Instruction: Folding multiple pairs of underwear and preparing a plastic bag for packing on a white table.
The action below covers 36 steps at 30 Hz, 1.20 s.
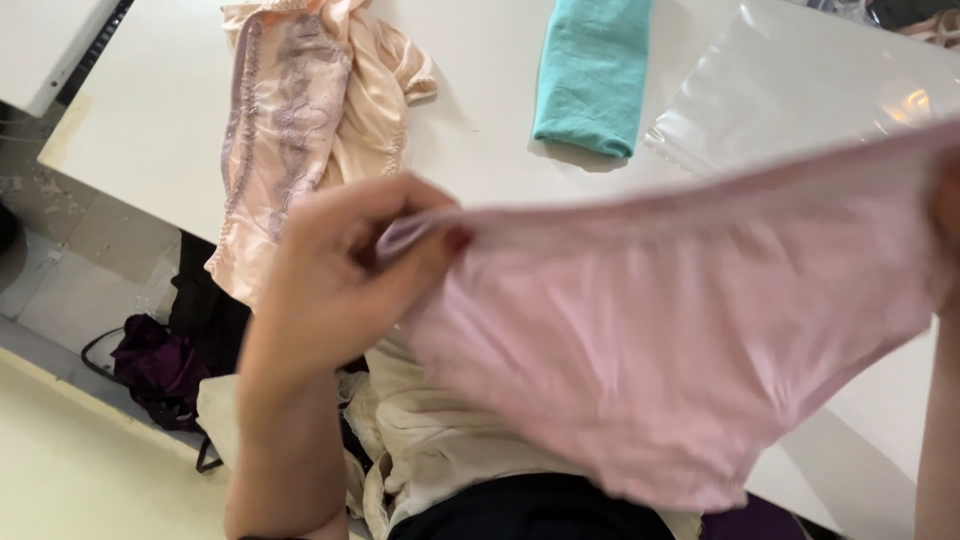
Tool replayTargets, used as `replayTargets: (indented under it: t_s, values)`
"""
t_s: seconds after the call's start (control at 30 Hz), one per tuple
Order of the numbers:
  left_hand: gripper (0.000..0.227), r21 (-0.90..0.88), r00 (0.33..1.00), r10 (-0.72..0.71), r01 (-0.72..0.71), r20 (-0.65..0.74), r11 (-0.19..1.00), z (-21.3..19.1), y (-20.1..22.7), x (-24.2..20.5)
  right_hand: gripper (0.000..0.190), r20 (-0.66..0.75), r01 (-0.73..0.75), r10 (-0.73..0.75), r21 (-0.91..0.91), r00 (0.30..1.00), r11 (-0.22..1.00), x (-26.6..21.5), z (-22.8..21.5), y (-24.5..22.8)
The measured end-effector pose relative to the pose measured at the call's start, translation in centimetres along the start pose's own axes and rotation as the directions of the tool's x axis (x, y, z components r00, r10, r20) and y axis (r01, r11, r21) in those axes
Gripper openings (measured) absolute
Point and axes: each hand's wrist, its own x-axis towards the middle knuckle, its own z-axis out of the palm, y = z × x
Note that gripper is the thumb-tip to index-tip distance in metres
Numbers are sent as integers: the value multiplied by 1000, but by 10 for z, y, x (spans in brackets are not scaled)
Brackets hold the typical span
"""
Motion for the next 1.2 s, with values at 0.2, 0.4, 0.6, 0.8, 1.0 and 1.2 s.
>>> replayTargets:
  t_s: [0.2, 0.4, 0.6, 0.8, 1.0, 1.2]
  values:
    - [7, 243, 948, -239, 287, -210, 927, 41, -77, 27, 12, -218, 105, -255, -530, 942, 841, -8, 165, -75]
    - [10, 292, 889, -371, 442, -268, 848, 50, -106, 21, 21, -18, 430, -652, -738, 758, 519, -31, 221, -67]
    - [23, 121, 780, -515, 584, -355, 802, 41, -93, 9, 25, 554, 775, -602, -603, 576, 187, -75, 289, -60]
    - [20, 70, 796, -512, 559, -322, 826, 36, -88, -14, 30, 725, 745, -195, -665, 661, 50, -82, 299, -60]
    - [15, 233, 784, -590, 548, 192, 803, 27, -52, -25, 10, 695, 637, 179, -713, 696, 292, -74, 264, -82]
    - [33, 463, 824, -477, 309, 305, 831, 30, -39, -18, 38, 643, 481, 253, -731, 723, 484, -59, 253, -87]
